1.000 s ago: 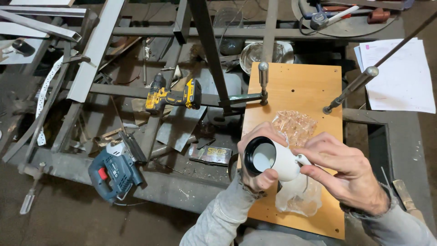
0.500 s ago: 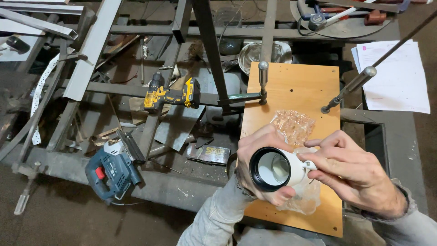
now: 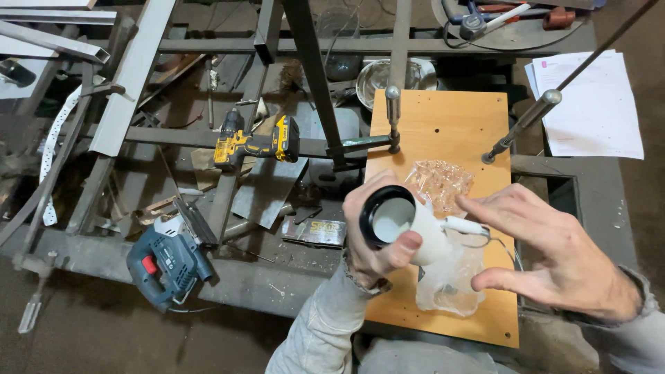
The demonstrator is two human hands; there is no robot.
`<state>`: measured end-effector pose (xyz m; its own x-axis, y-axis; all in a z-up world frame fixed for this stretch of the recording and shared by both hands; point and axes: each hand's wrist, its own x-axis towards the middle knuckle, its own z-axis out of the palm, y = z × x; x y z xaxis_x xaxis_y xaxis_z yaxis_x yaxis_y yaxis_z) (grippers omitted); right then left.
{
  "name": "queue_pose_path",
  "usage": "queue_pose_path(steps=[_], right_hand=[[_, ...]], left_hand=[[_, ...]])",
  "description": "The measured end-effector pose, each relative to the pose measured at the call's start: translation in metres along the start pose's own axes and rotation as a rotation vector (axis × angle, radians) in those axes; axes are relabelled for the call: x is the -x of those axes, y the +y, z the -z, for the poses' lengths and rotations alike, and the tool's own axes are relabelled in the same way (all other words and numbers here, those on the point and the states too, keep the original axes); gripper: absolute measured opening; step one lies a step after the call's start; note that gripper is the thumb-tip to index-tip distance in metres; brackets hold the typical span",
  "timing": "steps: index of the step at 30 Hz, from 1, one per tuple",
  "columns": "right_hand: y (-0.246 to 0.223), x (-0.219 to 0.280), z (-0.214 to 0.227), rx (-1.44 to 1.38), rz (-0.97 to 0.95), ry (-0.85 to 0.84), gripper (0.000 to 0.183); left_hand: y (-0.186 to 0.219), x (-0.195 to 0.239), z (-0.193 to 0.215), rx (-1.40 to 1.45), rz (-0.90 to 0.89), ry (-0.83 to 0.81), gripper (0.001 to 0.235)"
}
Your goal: The person unpackages a cylindrical security camera and its components from plastic bags on a workbench, then connects a power or data cable to the back of the device and threads additional wires through the mounting bracket.
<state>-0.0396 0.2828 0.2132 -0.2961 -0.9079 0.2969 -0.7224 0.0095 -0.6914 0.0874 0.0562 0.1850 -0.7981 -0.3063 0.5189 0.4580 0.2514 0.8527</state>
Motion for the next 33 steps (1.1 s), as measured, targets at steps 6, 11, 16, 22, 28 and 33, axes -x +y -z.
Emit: queue_pose_path(steps=[6,11,16,22,28,33], right_hand=[[-0.009,0.002,-0.010,0.096,-0.217,0.141,0.091],[-0.029,0.015,-0.040,0.240,-0.246,0.520,0.059],[-0.026,0.028,-0.077,-0.302,-0.435,0.523,0.041],[-0.019,0.031,-0.093,-0.564,-0.393,0.518,0.061],[-0.009,0.032,-0.088,-0.671,-0.453,0.528,0.061],[-0.012,0.021,-0.073,-0.652,-0.435,0.483,0.062]], left_hand=[[0.008,0.009,-0.011,0.112,0.192,0.305,0.069],[0.013,0.025,-0.035,0.030,0.182,0.471,0.080],[0.012,0.040,-0.060,-0.202,-0.030,0.551,0.090],[0.013,0.049,-0.076,-0.441,-0.286,0.563,0.105],[0.016,0.051,-0.074,-0.467,-0.305,0.489,0.107],[0.019,0.046,-0.073,-0.480,-0.296,0.417,0.096]])
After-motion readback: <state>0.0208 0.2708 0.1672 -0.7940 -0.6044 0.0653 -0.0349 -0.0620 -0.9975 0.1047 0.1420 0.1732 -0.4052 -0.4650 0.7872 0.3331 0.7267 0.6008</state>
